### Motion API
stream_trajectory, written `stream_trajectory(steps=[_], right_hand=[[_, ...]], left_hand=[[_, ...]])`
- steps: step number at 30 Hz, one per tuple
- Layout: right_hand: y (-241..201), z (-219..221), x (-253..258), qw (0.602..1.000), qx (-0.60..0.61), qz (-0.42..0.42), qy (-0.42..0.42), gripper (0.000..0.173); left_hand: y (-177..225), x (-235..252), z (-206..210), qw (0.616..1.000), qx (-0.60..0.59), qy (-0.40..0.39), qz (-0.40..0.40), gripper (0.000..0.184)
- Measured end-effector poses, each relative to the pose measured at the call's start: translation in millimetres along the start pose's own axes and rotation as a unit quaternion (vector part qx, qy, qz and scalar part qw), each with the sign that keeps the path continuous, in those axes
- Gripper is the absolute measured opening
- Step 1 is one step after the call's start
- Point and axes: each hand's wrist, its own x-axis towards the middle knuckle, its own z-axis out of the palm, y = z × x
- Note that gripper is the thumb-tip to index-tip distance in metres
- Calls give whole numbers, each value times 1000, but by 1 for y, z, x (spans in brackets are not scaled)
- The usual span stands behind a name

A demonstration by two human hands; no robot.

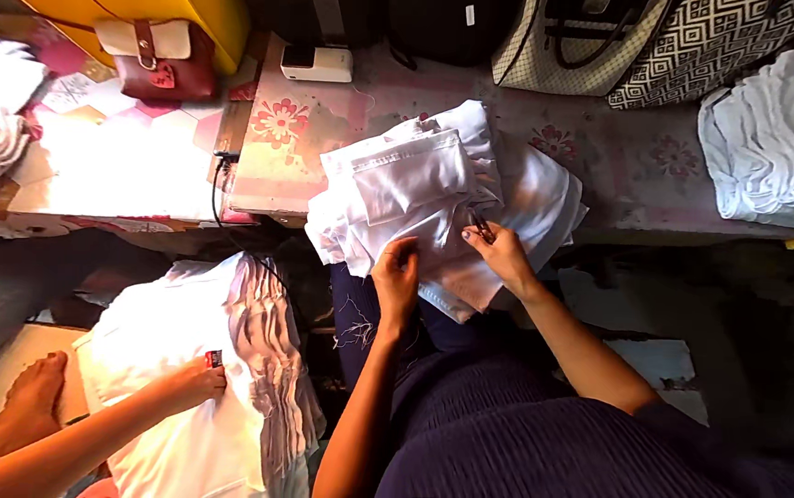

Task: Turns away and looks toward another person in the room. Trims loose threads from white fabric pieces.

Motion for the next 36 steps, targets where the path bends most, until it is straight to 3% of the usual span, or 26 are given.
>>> stream_trajectory(steps=[2, 4, 7, 10, 12, 14, 17, 20, 22, 25, 27, 29, 31, 34, 36], right_hand=[[-3, 10, 9, 993, 69, 85, -41, 23], [-7, 14, 9, 977, 155, 136, -55, 15], [-13, 12, 3, 959, 234, 151, -44, 9], [-17, 7, 0, 953, 258, 152, -41, 12], [-20, 3, 1, 946, 276, 160, -57, 14], [-21, 0, 4, 941, 290, 160, -66, 16], [-22, -2, 6, 941, 291, 151, -84, 17], [-22, -2, 5, 939, 293, 148, -103, 16], [-22, 0, 4, 936, 304, 149, -98, 16], [-25, 0, 1, 931, 320, 154, -83, 17], [-26, -1, 0, 931, 321, 151, -90, 16], [-27, 0, -2, 932, 317, 143, -108, 13], [-29, 5, -4, 935, 303, 132, -130, 6], [-32, 17, -10, 934, 322, 120, -96, 14], [-31, 17, -10, 937, 326, 101, -80, 11]], left_hand=[[0, -2, 14, 996, 9, -2, 92, 20], [3, 0, 24, 987, 30, -28, 156, 17], [-2, 10, 31, 978, 49, -71, 190, 22], [-7, 17, 27, 973, 33, -51, 223, 7], [-13, 18, 14, 971, 26, -85, 221, 6], [-18, 12, -4, 963, 41, -189, 187, 8], [-4, 1, -24, 944, 40, -323, 49, 18], [17, -1, -15, 965, -52, -215, -143, 20], [23, 2, 0, 956, -134, -145, -218, 17], [26, 3, 19, 887, -352, -22, -297, 3], [28, 3, 21, 827, -452, 26, -334, 9], [30, 0, 20, 804, -495, 37, -326, 12], [32, -4, 19, 821, -489, 31, -295, 14], [31, -10, 23, 877, -418, 64, -228, 16], [21, -18, 26, 932, -325, 92, -134, 16]])
